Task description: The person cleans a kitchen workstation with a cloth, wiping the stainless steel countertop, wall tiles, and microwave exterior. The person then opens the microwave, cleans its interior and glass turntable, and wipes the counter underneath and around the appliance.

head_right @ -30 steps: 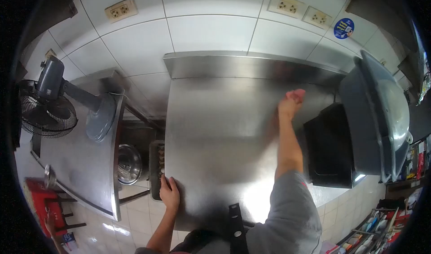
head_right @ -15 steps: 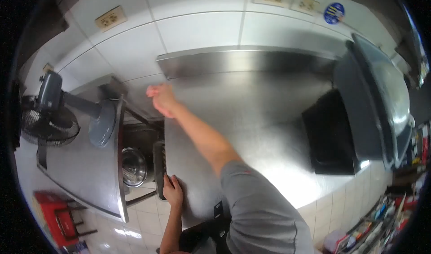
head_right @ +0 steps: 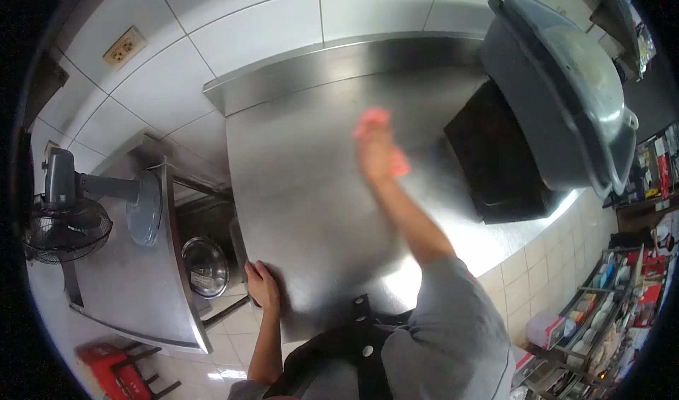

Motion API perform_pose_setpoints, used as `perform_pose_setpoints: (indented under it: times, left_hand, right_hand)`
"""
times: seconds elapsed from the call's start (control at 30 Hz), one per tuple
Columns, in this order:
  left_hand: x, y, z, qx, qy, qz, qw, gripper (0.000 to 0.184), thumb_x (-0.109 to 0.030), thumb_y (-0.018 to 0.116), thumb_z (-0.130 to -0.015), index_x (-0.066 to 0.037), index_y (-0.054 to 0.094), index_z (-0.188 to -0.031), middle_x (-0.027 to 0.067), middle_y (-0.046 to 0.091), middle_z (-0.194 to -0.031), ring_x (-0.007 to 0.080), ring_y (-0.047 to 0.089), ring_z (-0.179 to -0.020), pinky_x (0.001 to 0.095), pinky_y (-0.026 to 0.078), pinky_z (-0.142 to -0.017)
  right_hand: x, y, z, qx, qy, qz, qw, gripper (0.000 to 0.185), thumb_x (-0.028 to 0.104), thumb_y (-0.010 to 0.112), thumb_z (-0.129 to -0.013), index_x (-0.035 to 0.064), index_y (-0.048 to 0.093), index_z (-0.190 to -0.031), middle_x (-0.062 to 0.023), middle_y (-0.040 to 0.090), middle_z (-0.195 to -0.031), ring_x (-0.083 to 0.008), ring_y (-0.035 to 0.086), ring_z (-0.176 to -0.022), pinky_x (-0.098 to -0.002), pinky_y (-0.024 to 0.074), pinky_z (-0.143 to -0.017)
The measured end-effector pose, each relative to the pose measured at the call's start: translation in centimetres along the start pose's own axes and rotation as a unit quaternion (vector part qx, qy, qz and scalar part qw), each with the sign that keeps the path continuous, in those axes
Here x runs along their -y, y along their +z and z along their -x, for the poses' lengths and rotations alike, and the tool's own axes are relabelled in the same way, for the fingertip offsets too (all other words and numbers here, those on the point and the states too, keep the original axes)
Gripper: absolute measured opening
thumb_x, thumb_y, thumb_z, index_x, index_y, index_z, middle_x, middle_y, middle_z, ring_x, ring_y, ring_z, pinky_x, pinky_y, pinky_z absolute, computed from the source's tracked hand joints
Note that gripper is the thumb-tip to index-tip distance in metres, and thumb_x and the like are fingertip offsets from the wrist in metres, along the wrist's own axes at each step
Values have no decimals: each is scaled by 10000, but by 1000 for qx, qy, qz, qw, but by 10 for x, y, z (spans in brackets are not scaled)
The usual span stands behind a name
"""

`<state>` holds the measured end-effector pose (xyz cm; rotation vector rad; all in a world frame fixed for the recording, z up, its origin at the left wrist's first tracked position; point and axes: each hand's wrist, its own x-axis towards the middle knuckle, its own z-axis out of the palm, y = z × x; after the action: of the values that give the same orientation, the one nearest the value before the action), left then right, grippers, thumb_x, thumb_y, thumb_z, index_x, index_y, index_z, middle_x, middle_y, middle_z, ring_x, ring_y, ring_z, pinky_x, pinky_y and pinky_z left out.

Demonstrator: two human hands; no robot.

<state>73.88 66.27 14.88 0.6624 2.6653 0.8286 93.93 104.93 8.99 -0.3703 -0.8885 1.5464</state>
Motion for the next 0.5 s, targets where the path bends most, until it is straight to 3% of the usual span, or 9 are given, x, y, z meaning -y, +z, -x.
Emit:
perform_pose_setpoints:
  times: [0.1, 0.17, 0.23, 0.27, 0.3, 0.33, 0.4, 0.47, 0.5]
  left_hand:
    - [-7, -9, -1, -2, -38, 158, 987, 544, -408, 361, -1023, 17, 490, -1336, 259, 600, -1237, 368, 575, -1162, 417, 427, -977]
    - [46, 7, -22, 27, -38, 280, 959, 642, -511, 347, -1009, 17, 501, -1340, 216, 514, -1381, 333, 449, -1316, 404, 342, -1076]
    - [61, 0, -31, 26, -197, 605, 771, 621, -499, 257, -1027, -55, 407, -1435, 143, 513, -1394, 306, 482, -1283, 405, 367, -1060]
    - [67, -9, -31, 3, -227, 642, 733, 669, -551, 233, -1016, -62, 366, -1452, 144, 496, -1396, 304, 472, -1293, 426, 355, -1077]
    - [74, -17, -28, -5, -217, 645, 733, 669, -551, 233, -1016, -62, 366, -1452, 144, 496, -1396, 304, 472, -1293, 426, 355, -1077]
    - [76, -24, -21, 7, -159, 627, 763, 685, -566, 240, -1012, -54, 366, -1450, 145, 486, -1402, 294, 464, -1302, 436, 342, -1085]
    - [114, -17, -17, -14, -123, 613, 780, 700, -578, 273, -1007, -38, 372, -1441, 137, 498, -1392, 278, 459, -1308, 452, 308, -1105]
    - [92, -26, -10, -56, -163, 492, 853, 673, -566, 311, -1007, -20, 477, -1365, 134, 533, -1355, 267, 470, -1292, 402, 322, -1094]
    - [86, -25, -13, -57, -137, 440, 886, 661, -556, 324, -1010, -12, 508, -1338, 139, 539, -1349, 267, 470, -1289, 377, 328, -1089]
  right_hand:
    - [-45, 155, 108, 72, 22, 157, 985, 360, 133, 472, -942, 20, 482, -1284, -101, 498, -1316, -242, 477, -1208, -381, 393, -1012]
    - [-81, 222, 192, 199, -10, 443, 874, 276, 97, 439, -967, 6, 544, -1206, -102, 554, -1241, -238, 522, -1154, -370, 418, -980]
    - [-69, 273, 231, 340, 8, 520, 783, 342, 21, 413, -963, -13, 552, -1274, -144, 579, -1270, -270, 548, -1185, -376, 422, -1022]
    - [-66, 283, 227, 345, -4, 512, 786, 342, 21, 413, -963, -13, 552, -1274, -144, 579, -1270, -270, 548, -1185, -376, 422, -1022]
    - [-61, 287, 223, 339, 210, 290, 870, 356, 17, 432, -959, -4, 533, -1299, -146, 577, -1287, -265, 546, -1198, -361, 415, -1037]
    - [-56, 285, 219, 303, 407, 43, 861, 376, 12, 450, -954, 6, 515, -1324, -148, 574, -1304, -259, 543, -1211, -346, 407, -1051]
    - [-36, 248, 194, 335, 379, 2, 863, 446, 15, 459, -959, 41, 440, -1404, -149, 549, -1352, -233, 521, -1242, -313, 392, -1063]
    - [19, 227, 161, 325, 211, 297, 872, 503, 67, 488, -964, 127, 395, -1454, -143, 549, -1355, -257, 521, -1250, -344, 401, -1053]
    - [34, 221, 150, 336, 201, 301, 870, 503, 67, 488, -964, 127, 395, -1454, -143, 549, -1355, -257, 521, -1250, -344, 401, -1053]
